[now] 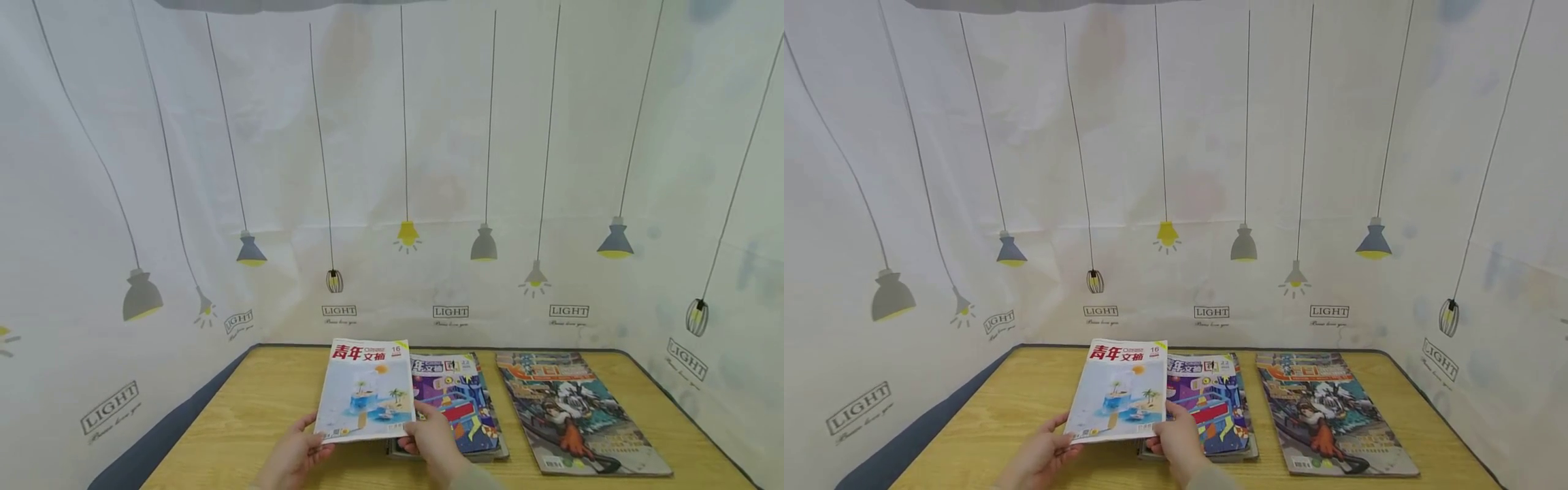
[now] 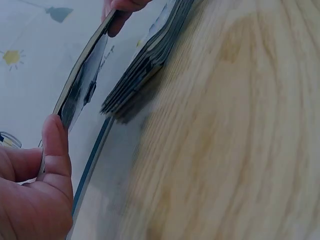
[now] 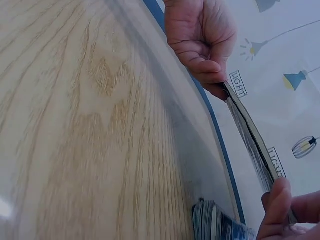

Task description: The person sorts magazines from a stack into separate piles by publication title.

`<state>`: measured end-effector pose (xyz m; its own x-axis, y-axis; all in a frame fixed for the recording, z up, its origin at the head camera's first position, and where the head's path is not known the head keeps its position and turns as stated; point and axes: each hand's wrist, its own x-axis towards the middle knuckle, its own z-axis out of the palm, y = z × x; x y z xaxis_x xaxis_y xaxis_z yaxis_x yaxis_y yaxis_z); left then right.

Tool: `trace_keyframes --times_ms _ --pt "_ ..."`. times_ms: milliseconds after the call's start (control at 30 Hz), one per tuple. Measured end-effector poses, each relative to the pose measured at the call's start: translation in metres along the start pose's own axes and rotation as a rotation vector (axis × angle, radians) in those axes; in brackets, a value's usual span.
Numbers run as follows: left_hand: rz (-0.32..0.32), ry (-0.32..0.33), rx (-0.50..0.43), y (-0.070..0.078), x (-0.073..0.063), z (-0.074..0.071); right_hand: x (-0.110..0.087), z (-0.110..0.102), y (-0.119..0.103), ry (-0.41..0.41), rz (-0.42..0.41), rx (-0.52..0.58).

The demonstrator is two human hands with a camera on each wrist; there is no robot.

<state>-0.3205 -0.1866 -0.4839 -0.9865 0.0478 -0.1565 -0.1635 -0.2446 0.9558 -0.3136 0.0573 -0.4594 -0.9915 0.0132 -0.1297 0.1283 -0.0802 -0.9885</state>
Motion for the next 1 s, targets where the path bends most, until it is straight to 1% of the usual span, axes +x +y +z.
trace_keyframes --times_ms 100,233,333,433,467,567,633,700,800,900,1000 --pt "-0.012 0.031 -0.004 0.005 0.001 -0.017 0.002 0.018 -0.001 0.000 0.018 0.014" --pt "-0.021 0.041 -0.008 0.010 0.004 -0.040 0.004 0.039 -0.001 -0.010 0.045 0.060" --pt "-0.027 0.055 -0.002 0.013 0.005 -0.053 0.008 0.052 0.004 -0.016 0.058 0.093" --pt "-0.045 0.082 0.011 0.015 0.006 -0.063 0.010 0.062 0.009 -0.009 0.090 0.123" --pt "-0.055 0.094 0.014 0.015 0.007 -0.066 0.011 0.065 0.010 0.000 0.107 0.137" --pt "-0.086 0.124 0.037 0.015 0.008 -0.072 0.012 0.073 0.013 0.009 0.124 0.171" --pt "-0.087 0.137 0.061 0.014 0.009 -0.075 0.013 0.078 0.014 0.011 0.121 0.184" --pt "-0.076 0.151 0.092 0.013 0.010 -0.077 0.013 0.082 0.015 0.011 0.108 0.190" --pt "-0.049 0.194 0.111 0.012 0.014 -0.081 0.014 0.089 0.015 0.004 0.123 0.184" --pt "-0.025 0.259 0.104 0.013 0.017 -0.085 0.017 0.094 0.015 -0.019 0.152 0.177" --pt "0.005 0.310 0.093 0.016 0.020 -0.090 0.021 0.099 0.014 -0.051 0.180 0.173"
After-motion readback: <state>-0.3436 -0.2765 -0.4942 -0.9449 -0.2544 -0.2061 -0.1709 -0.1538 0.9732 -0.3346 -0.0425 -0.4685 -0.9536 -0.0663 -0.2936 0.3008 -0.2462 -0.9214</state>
